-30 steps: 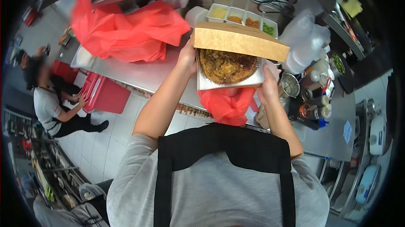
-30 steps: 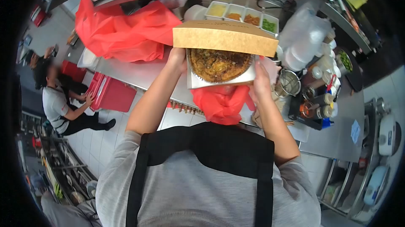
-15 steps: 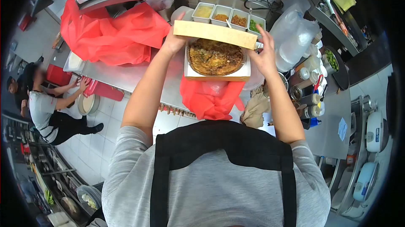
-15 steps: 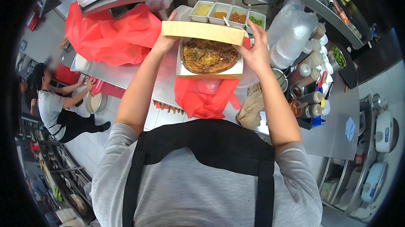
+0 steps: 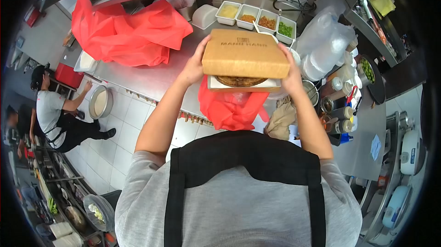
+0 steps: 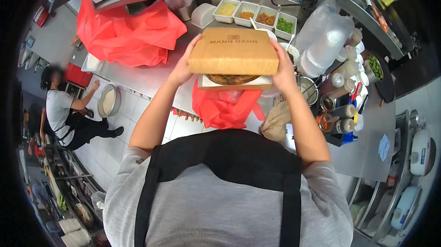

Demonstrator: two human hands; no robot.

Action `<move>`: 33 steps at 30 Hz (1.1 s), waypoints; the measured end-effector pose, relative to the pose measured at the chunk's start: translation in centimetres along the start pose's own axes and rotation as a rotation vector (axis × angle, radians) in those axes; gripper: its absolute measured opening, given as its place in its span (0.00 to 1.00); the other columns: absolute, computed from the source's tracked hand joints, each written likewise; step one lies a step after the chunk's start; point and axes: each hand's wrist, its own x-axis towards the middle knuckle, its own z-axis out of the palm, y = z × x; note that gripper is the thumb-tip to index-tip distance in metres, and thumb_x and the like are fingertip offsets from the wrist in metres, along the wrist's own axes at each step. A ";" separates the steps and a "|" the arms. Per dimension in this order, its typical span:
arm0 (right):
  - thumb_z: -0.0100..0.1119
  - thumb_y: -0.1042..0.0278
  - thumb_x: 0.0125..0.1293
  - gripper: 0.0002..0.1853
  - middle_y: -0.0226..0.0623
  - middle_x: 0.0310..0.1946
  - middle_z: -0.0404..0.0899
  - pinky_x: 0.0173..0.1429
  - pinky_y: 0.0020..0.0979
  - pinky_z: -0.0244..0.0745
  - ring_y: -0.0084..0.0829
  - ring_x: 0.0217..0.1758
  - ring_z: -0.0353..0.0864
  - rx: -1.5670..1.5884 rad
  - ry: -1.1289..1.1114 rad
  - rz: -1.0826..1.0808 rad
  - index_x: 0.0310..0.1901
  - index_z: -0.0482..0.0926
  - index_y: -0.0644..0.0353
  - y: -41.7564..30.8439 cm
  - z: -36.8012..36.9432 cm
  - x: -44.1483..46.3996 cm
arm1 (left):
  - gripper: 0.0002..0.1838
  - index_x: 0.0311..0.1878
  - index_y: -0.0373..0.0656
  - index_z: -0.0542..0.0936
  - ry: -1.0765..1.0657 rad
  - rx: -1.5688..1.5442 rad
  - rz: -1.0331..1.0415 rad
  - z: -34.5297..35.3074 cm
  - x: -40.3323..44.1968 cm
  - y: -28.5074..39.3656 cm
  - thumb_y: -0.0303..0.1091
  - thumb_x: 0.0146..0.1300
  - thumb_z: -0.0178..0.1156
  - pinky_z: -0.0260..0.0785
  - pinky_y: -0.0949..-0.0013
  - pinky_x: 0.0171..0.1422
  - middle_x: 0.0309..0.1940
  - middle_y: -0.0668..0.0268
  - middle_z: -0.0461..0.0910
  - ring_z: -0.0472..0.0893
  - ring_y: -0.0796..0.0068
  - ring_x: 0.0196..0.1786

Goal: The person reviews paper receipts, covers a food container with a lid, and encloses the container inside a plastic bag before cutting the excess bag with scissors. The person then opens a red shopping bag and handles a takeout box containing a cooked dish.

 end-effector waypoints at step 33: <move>0.58 0.58 0.59 0.18 0.57 0.37 0.80 0.51 0.44 0.72 0.54 0.44 0.79 -0.479 -0.148 0.370 0.44 0.80 0.64 5.3 -0.6 13.0 | 0.36 0.71 0.51 0.53 0.005 -0.028 -0.383 -1.9 11.2 -3.9 0.37 0.62 0.59 0.75 0.69 0.38 0.36 0.63 0.77 0.79 0.73 0.35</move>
